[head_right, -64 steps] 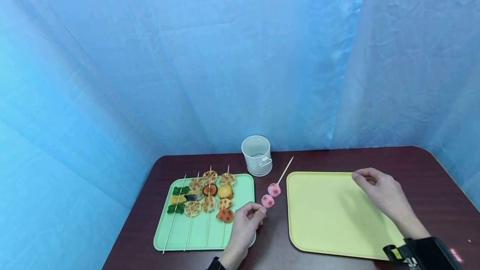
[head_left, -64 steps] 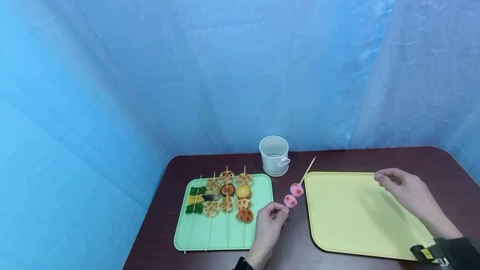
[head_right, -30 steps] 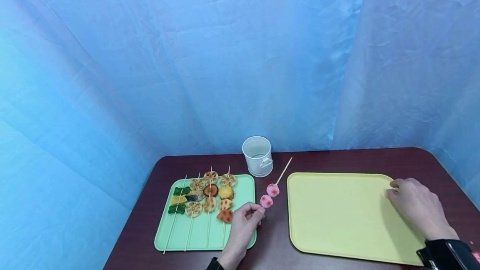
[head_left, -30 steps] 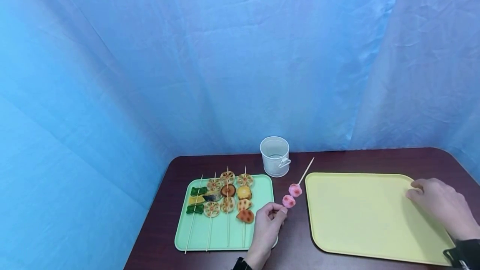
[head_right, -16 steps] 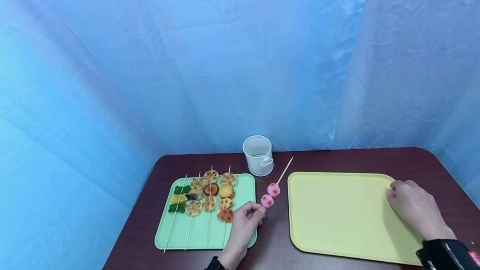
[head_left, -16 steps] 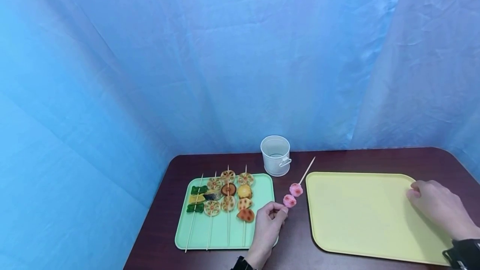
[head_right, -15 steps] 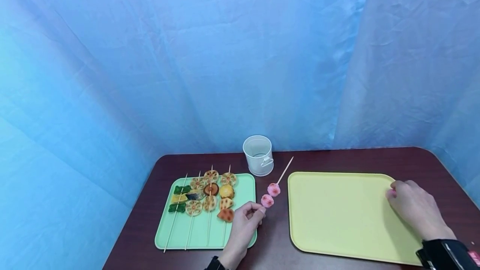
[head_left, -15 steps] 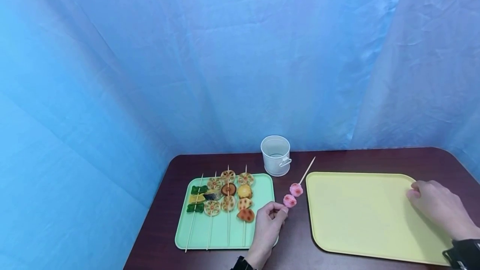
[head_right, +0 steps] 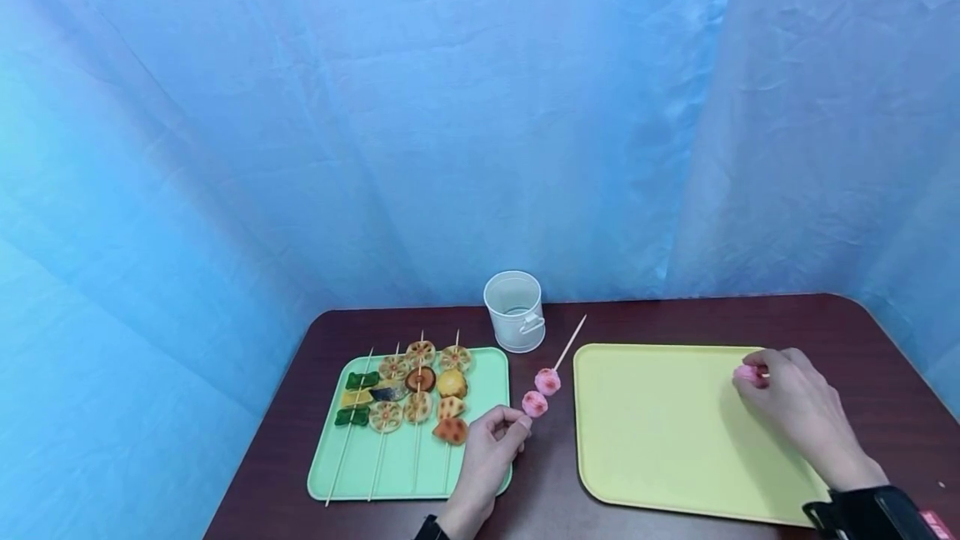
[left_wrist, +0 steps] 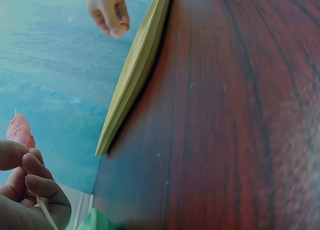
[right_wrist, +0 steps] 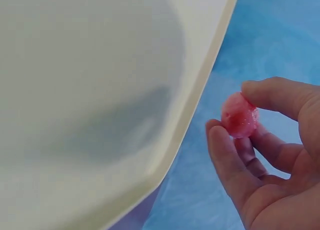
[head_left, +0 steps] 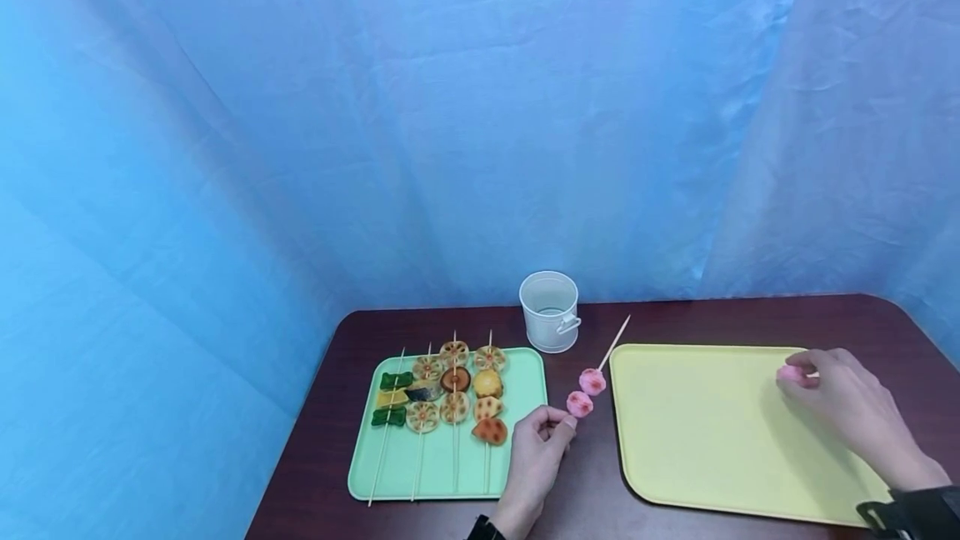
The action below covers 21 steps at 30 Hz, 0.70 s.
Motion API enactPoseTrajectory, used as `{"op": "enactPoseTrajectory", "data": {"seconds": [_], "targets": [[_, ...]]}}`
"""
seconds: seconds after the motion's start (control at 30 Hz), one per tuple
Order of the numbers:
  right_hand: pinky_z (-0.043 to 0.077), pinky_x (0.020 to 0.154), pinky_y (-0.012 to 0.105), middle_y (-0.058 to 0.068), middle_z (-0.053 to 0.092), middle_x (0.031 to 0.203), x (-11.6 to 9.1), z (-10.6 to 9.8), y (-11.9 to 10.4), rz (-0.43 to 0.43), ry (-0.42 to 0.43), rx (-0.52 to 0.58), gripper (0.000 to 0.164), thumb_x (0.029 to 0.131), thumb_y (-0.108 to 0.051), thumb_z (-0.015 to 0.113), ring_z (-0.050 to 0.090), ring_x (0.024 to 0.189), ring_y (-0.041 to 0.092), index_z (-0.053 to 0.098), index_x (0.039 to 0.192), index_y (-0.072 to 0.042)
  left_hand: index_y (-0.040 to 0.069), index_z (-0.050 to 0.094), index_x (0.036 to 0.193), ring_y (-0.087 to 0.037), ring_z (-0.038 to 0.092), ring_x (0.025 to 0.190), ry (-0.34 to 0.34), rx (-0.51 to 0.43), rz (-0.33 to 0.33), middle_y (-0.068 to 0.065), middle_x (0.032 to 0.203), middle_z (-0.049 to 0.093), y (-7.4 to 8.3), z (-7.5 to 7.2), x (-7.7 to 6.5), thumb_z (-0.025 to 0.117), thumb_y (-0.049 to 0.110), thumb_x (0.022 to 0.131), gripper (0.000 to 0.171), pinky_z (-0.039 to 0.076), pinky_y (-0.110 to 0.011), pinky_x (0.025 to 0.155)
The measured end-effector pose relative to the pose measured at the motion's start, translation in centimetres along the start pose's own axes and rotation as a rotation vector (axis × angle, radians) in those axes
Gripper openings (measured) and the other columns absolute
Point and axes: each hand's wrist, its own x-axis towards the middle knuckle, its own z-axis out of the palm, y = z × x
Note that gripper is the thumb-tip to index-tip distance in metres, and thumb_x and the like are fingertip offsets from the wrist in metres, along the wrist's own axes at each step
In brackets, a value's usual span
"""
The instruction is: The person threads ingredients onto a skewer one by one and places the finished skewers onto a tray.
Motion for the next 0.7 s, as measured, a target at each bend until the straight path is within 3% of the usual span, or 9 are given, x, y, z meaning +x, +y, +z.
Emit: {"op": "enactPoseTrajectory", "data": {"seconds": [0.13,0.37,0.57,0.7], "targets": [[0.047,0.071,0.051,0.023,0.068,0.106,-0.3,0.5,-1.7,-0.026,0.014,0.067,0.032,0.098,-0.024,0.069,0.062,0.1,0.045,0.068,0.114,0.004,-0.004,0.069,0.089,-0.009,0.054,0.061,-0.008,0.017,0.0,-0.001,0.073,0.062,-0.1,0.1,-0.1,0.071,0.01,0.092,0.015,0.041,-0.018,0.056],[0.042,0.066,0.019,0.011,0.075,0.098,-1.0,1.9,-4.4,-0.078,0.151,0.155,0.029,0.091,-0.021,0.08,0.074,0.083,0.023,0.068,0.111,-0.004,-0.003,0.07,0.088,-0.01,0.054,0.061,-0.011,0.025,0.008,-0.007,0.074,0.064,-0.2,0.2,-0.1,0.07,0.009,0.092,0.013,0.04,-0.017,0.056],[0.045,0.062,0.023,0.011,0.075,0.098,-1.4,2.8,-6.8,-0.064,0.154,0.193,0.038,0.091,-0.029,0.081,0.076,0.079,0.027,0.068,0.115,-0.003,-0.002,0.07,0.088,-0.01,0.055,0.061,-0.013,0.016,0.001,-0.004,0.074,0.063,-0.2,0.1,-0.1,0.071,0.009,0.092,0.012,0.04,-0.017,0.056],[0.047,0.063,0.02,0.007,0.074,0.097,-1.7,3.4,-8.0,-0.052,0.127,0.261,0.037,0.092,-0.034,0.08,0.074,0.079,0.01,0.07,0.113,-0.007,-0.003,0.07,0.089,-0.009,0.055,0.061,-0.016,0.011,0.0,-0.003,0.073,0.063,-0.2,0.1,-0.2,0.071,0.008,0.092,0.012,0.04,-0.017,0.056]]}}
